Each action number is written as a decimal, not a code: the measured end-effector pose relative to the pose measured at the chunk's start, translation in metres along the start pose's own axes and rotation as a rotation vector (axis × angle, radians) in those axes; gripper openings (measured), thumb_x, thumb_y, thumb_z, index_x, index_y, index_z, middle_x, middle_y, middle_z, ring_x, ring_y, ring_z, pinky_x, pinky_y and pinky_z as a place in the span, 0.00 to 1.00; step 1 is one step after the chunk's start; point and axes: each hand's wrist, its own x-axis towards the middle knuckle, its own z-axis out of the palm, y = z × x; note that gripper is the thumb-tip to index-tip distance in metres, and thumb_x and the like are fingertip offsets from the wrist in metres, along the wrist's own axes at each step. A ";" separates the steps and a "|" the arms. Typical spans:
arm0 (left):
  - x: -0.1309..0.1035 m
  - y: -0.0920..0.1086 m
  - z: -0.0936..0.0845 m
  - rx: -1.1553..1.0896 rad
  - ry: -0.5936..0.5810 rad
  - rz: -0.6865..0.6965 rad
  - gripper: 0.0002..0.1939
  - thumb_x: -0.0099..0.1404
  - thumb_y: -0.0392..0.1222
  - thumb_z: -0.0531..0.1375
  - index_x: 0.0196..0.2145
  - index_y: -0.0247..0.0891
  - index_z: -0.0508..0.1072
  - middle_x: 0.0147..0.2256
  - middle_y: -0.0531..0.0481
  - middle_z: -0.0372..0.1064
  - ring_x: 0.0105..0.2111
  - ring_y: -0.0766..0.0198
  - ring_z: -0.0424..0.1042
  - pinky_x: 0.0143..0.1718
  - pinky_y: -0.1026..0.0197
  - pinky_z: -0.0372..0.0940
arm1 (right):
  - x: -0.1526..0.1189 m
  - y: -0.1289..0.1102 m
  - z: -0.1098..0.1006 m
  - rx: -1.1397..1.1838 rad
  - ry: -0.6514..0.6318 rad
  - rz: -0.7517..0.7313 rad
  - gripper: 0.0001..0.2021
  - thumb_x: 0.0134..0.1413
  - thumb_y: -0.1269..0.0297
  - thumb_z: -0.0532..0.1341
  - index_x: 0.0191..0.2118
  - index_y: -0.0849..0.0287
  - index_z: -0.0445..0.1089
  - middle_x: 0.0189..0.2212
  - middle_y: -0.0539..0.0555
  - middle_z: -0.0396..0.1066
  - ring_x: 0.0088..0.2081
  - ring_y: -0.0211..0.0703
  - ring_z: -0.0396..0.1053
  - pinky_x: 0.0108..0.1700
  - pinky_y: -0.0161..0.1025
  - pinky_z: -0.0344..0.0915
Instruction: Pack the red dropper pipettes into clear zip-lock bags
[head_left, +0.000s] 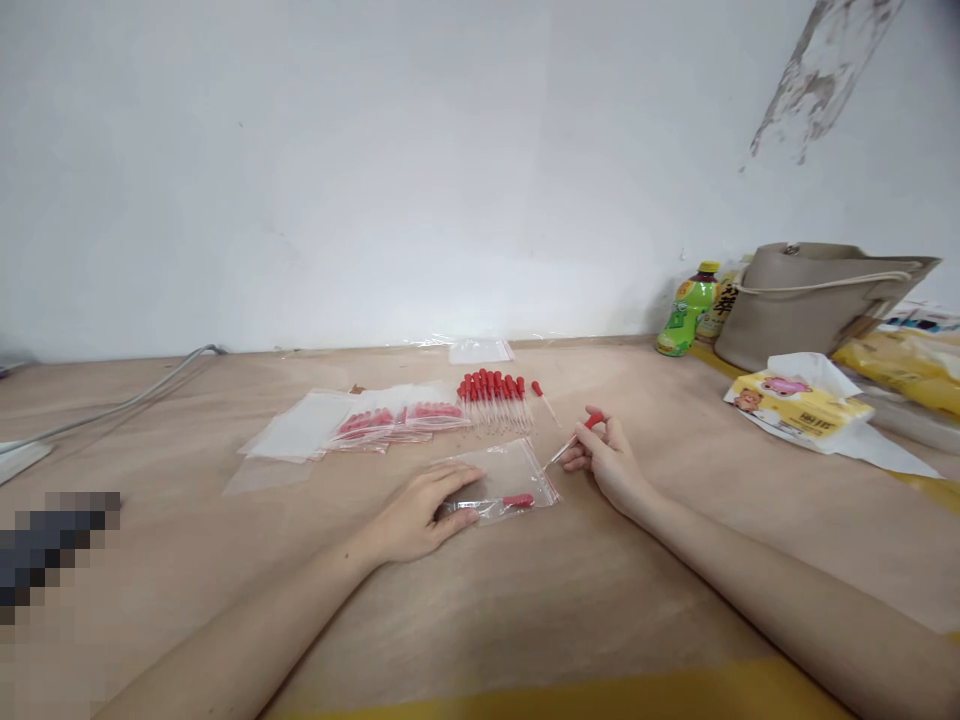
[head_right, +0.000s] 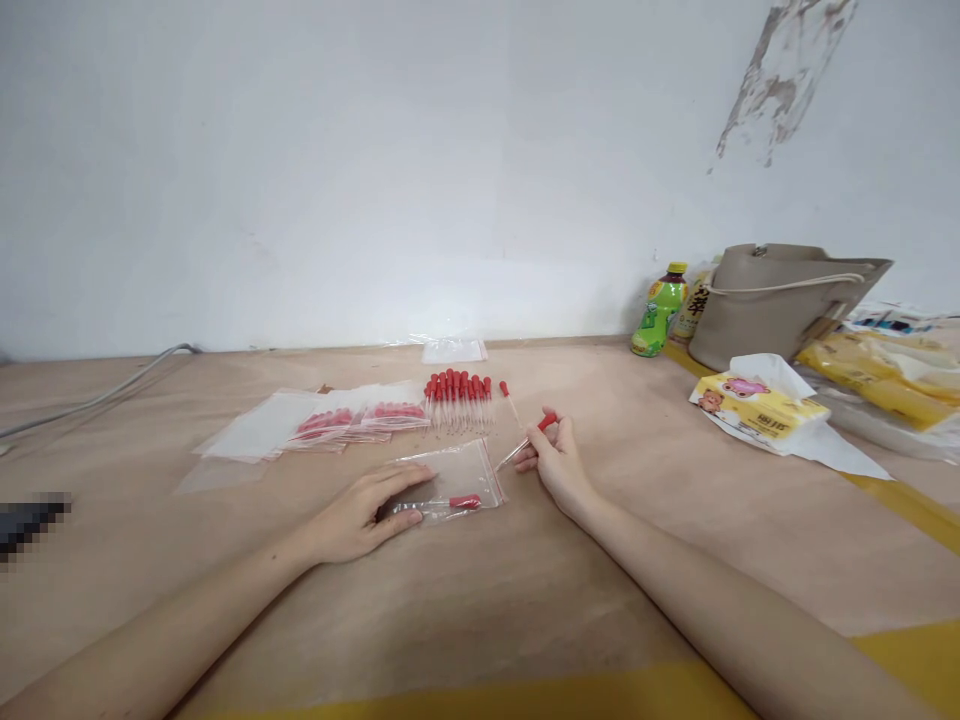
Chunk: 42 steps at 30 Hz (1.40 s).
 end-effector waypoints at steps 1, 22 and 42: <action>0.000 0.000 0.000 -0.001 0.001 0.000 0.21 0.63 0.45 0.53 0.53 0.43 0.59 0.51 0.48 0.62 0.51 0.56 0.60 0.52 0.50 0.56 | 0.000 0.000 0.001 0.030 -0.031 0.029 0.18 0.47 0.58 0.57 0.43 0.54 0.51 0.23 0.44 0.62 0.21 0.34 0.67 0.23 0.33 0.66; 0.001 0.001 0.001 0.004 0.002 -0.003 0.21 0.63 0.45 0.53 0.54 0.43 0.59 0.50 0.47 0.62 0.50 0.56 0.61 0.51 0.51 0.57 | -0.006 -0.019 0.001 -0.683 -0.813 -0.267 0.14 0.52 0.60 0.53 0.39 0.54 0.73 0.31 0.51 0.67 0.33 0.38 0.63 0.36 0.34 0.61; 0.002 -0.005 0.003 -0.020 -0.002 0.013 0.18 0.62 0.46 0.54 0.50 0.42 0.66 0.52 0.47 0.62 0.52 0.58 0.61 0.53 0.53 0.56 | 0.067 0.012 -0.010 -0.754 0.151 -0.218 0.18 0.38 0.52 0.60 0.34 0.61 0.67 0.30 0.54 0.69 0.31 0.41 0.66 0.33 0.36 0.61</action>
